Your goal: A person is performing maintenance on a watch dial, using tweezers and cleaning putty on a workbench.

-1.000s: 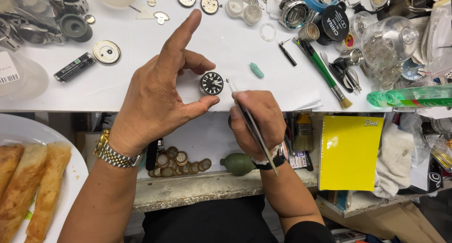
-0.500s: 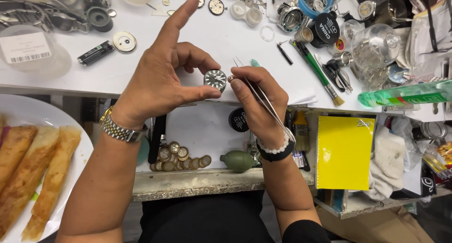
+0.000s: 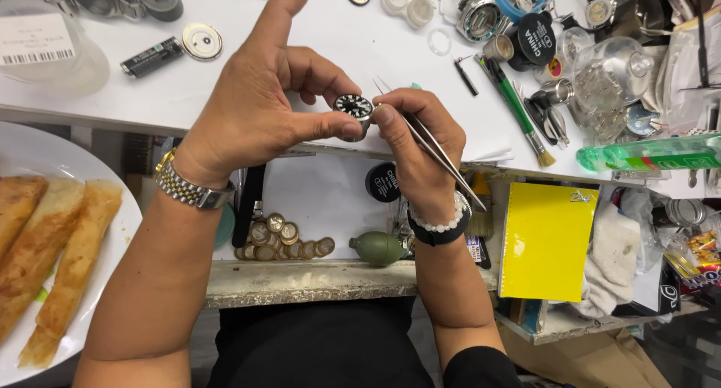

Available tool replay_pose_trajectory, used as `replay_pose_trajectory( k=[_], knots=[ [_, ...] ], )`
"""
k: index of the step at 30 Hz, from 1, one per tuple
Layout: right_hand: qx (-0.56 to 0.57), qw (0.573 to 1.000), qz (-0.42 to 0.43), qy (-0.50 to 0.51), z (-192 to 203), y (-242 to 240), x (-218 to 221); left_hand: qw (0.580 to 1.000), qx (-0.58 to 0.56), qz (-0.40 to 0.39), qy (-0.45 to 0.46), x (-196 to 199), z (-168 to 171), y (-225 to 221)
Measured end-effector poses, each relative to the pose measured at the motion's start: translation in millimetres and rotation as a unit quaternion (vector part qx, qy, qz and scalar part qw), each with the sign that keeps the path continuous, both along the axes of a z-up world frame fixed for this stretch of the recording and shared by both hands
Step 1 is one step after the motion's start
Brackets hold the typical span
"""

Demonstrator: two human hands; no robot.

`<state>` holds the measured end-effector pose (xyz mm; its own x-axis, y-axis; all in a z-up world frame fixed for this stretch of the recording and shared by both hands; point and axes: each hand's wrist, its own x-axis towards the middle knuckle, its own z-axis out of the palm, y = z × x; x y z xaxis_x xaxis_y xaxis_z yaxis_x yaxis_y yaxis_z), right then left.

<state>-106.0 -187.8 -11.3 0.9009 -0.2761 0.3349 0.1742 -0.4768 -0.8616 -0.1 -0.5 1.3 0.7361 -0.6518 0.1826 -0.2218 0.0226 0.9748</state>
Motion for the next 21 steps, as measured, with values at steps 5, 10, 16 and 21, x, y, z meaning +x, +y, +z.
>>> replay_pose_trajectory(
  k=[5,10,16,21],
  knots=[
    [0.018,1.0,0.023,-0.006,-0.8,1.8,1.0,1.0,-0.021,-0.004,0.004,0.6,-5.2,-0.6],
    [0.024,0.999,0.032,-0.008,-0.4,2.9,1.3,1.0,-0.027,-0.005,-0.01,0.4,-5.1,-0.4],
    [0.028,0.999,0.02,-0.004,-1.6,2.6,0.6,1.0,-0.023,-0.004,0.011,-0.4,-1.7,-0.4],
    [0.021,1.0,0.011,0.004,-1.9,2.5,0.5,1.0,-0.004,0.003,-0.01,0.3,-2.6,1.5]
  ],
)
